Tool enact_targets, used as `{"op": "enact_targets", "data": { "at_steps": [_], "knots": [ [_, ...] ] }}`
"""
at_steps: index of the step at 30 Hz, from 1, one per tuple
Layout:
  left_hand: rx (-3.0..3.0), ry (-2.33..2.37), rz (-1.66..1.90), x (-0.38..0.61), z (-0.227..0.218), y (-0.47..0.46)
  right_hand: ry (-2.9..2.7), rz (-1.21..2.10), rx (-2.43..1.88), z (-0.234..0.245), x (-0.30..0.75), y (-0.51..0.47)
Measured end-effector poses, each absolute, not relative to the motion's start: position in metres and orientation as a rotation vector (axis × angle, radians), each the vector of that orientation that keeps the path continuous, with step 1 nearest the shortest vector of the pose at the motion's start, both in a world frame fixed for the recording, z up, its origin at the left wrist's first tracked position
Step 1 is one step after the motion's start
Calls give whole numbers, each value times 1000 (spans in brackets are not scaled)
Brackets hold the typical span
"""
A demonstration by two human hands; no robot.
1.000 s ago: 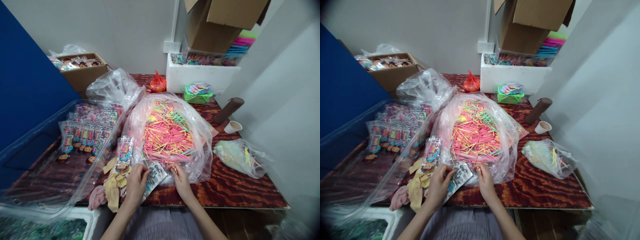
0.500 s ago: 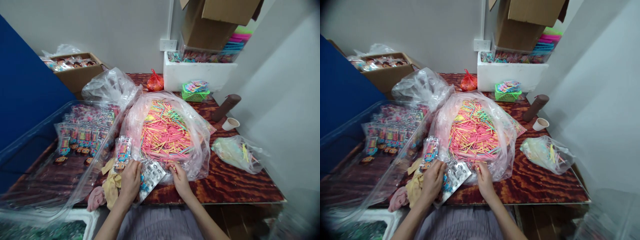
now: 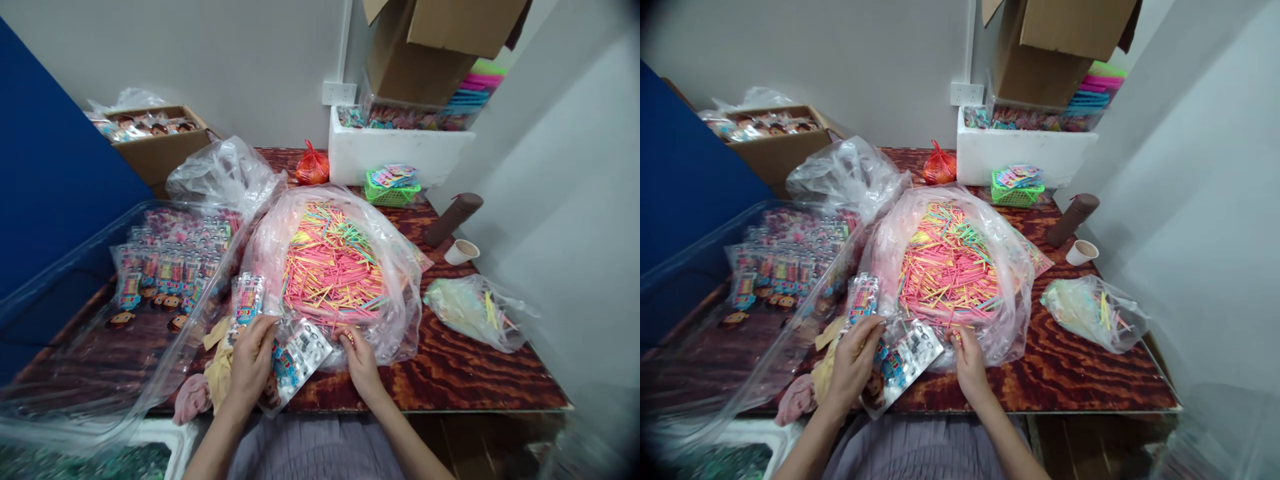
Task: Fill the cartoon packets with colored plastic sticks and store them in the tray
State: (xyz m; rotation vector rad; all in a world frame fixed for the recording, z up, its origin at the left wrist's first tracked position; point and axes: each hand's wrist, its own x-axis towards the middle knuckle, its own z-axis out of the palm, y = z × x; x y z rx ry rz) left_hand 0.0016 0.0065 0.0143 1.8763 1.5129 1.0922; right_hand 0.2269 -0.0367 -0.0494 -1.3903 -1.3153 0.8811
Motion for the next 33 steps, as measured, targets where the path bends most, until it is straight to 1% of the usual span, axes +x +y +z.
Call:
{"op": "enact_targets", "data": {
  "at_steps": [6,11,21,28,33],
  "knots": [
    [1566,1616,1153,-1,20,3,-1197,906,-1380,-36,230,-34],
    [1307,1562,1216,-6,19,1,-1163,919,-1363,-19,227,-32],
    [1432,1555,1180,-1,21,-3,-1165,969,-1379,-20,227,-24],
    [1250,1549,1229,-3,15,-4,-1210,952,-1396,-33,224,-33],
    [1277,1604,1250,-3,17,-7,-1274,927,-1422,-40,222,-37]
  ]
}}
